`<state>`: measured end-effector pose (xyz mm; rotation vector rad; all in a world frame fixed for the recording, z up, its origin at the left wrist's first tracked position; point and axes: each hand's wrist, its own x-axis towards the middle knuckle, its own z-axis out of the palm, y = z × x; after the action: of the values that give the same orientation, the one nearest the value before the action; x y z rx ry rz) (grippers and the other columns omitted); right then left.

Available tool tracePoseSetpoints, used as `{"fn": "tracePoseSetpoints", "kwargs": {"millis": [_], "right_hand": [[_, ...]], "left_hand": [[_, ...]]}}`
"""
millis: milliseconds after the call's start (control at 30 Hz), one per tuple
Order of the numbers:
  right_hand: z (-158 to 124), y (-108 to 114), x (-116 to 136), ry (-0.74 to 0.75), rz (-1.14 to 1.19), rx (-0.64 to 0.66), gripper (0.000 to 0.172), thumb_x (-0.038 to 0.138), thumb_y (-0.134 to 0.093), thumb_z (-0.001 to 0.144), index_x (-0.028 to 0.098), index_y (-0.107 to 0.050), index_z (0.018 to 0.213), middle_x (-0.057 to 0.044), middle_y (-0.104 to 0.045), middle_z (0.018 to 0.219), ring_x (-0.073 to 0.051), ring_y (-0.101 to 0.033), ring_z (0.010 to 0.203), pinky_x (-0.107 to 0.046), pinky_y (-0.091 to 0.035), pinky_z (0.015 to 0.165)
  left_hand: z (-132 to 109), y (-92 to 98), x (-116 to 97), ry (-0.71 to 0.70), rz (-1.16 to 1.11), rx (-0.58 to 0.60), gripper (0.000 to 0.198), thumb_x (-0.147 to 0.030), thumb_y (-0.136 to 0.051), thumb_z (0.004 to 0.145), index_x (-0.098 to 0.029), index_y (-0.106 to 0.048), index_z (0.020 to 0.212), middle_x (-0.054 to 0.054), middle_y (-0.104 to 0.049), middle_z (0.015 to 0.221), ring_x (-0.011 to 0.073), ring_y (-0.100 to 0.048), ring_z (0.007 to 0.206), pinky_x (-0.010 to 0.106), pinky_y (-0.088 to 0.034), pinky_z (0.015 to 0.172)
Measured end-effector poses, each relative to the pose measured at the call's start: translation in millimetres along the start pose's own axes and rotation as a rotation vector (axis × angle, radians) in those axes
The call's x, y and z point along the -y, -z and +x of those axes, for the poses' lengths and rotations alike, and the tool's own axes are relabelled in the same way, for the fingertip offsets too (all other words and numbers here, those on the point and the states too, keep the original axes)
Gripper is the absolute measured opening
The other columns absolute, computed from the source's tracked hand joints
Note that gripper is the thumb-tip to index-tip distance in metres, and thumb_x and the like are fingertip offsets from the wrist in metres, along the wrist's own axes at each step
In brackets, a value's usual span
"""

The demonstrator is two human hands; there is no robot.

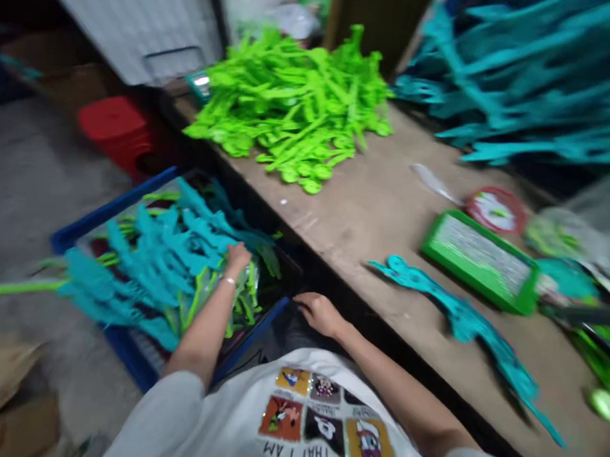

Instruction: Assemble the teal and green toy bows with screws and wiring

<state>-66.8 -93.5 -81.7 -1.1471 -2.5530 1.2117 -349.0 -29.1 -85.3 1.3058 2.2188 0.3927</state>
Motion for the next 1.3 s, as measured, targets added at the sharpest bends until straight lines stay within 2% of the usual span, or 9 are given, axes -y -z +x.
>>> {"fn": "tracePoseSetpoints", "kwargs": {"millis": [133, 267, 333, 433, 567, 733, 900, 1100, 1300], "right_hand": [[-45.7, 18.4, 11.6, -0.029, 0.045, -0.014, 0.033, 0.014, -0.062, 0.090, 0.016, -0.073, 0.121, -0.012, -0.076, 0.122, -0.021, -0.072, 0.116, -0.033, -0.057, 0.103], [-104.3, 42.8, 18.0, -0.037, 0.062, -0.062, 0.034, 0.015, -0.057, 0.094, 0.015, -0.070, 0.126, -0.013, -0.074, 0.128, -0.021, -0.070, 0.120, -0.031, -0.055, 0.104], [-139.1, 56.3, 18.4, -0.042, 0.067, -0.178, 0.033, 0.018, -0.054, 0.097, 0.015, -0.070, 0.126, -0.013, -0.074, 0.128, -0.021, -0.070, 0.119, -0.033, -0.055, 0.105], [-197.3, 78.4, 11.0, -0.036, 0.067, -0.441, 0.033, 0.022, -0.047, 0.100, 0.018, -0.070, 0.124, -0.011, -0.076, 0.122, -0.019, -0.072, 0.114, -0.035, -0.056, 0.103], [-281.5, 107.2, -19.0, -0.210, -0.096, -0.903, 0.032, 0.020, -0.045, 0.097, 0.023, -0.073, 0.113, -0.009, -0.079, 0.114, -0.021, -0.073, 0.111, -0.040, -0.057, 0.100], [-356.4, 120.8, -71.4, -0.556, -0.253, -1.279, 0.024, 0.026, -0.058, 0.092, 0.018, -0.072, 0.110, -0.015, -0.076, 0.120, -0.028, -0.069, 0.116, -0.050, -0.053, 0.105], [-362.6, 112.1, -99.9, -0.618, -0.099, -1.238, 0.036, 0.029, -0.063, 0.087, 0.017, -0.068, 0.120, -0.017, -0.070, 0.132, -0.030, -0.066, 0.125, -0.052, -0.053, 0.107], [-351.9, 112.0, -89.3, -0.555, -0.021, -1.157, 0.035, 0.033, -0.063, 0.090, 0.018, -0.068, 0.121, -0.017, -0.071, 0.130, -0.030, -0.067, 0.123, -0.052, -0.053, 0.107], [-367.0, 190.0, -121.6, -0.501, -0.152, -1.151, 0.031, 0.026, -0.055, 0.092, 0.018, -0.070, 0.118, -0.013, -0.075, 0.121, -0.026, -0.070, 0.114, -0.042, -0.056, 0.100]], "left_hand": [[-12.4, 14.8, -22.5, -0.146, -0.237, -0.388, 0.034, -0.035, -0.055, 0.098, -0.015, -0.052, 0.125, 0.012, -0.059, 0.124, 0.0350, -0.053, 0.123, 0.056, -0.048, 0.101], [-46.6, 2.4, -84.9, -0.313, -0.382, -0.630, 0.039, -0.030, -0.047, 0.096, -0.016, -0.037, 0.131, 0.015, -0.047, 0.136, 0.0327, -0.051, 0.124, 0.053, -0.048, 0.103], [-71.6, -13.7, -128.0, -0.554, -0.443, -0.603, 0.040, -0.031, -0.049, 0.094, -0.015, -0.040, 0.129, 0.014, -0.053, 0.130, 0.0277, -0.058, 0.117, 0.046, -0.052, 0.100], [-101.7, -42.9, -190.7, -0.873, -0.395, -0.332, 0.042, -0.031, -0.048, 0.093, -0.015, -0.045, 0.131, 0.014, -0.062, 0.124, 0.0253, -0.063, 0.117, 0.042, -0.052, 0.103], [-116.4, -73.9, -244.2, -0.976, -0.233, -0.131, 0.050, -0.038, -0.053, 0.092, -0.017, -0.049, 0.137, 0.016, -0.062, 0.135, 0.0282, -0.054, 0.132, 0.046, -0.041, 0.115], [-122.9, -91.9, -261.9, -0.961, -0.051, -0.079, 0.056, -0.049, -0.057, 0.089, -0.016, -0.057, 0.134, 0.017, -0.062, 0.136, 0.0320, -0.053, 0.131, 0.049, -0.039, 0.115], [-123.0, -93.7, -261.9, -1.024, -0.012, -0.033, 0.042, -0.049, -0.054, 0.091, -0.019, -0.066, 0.117, 0.013, -0.070, 0.123, 0.0267, -0.063, 0.119, 0.043, -0.046, 0.108], [-115.7, -70.7, -245.8, -0.999, -0.026, -0.009, 0.038, -0.050, -0.052, 0.093, -0.020, -0.067, 0.112, 0.012, -0.072, 0.115, 0.0257, -0.068, 0.106, 0.041, -0.054, 0.096], [-136.2, -70.3, -272.9, -1.142, 0.134, -0.141, 0.048, -0.054, -0.053, 0.095, -0.022, -0.061, 0.129, 0.018, -0.067, 0.128, 0.0369, -0.062, 0.121, 0.056, -0.047, 0.105]]}}
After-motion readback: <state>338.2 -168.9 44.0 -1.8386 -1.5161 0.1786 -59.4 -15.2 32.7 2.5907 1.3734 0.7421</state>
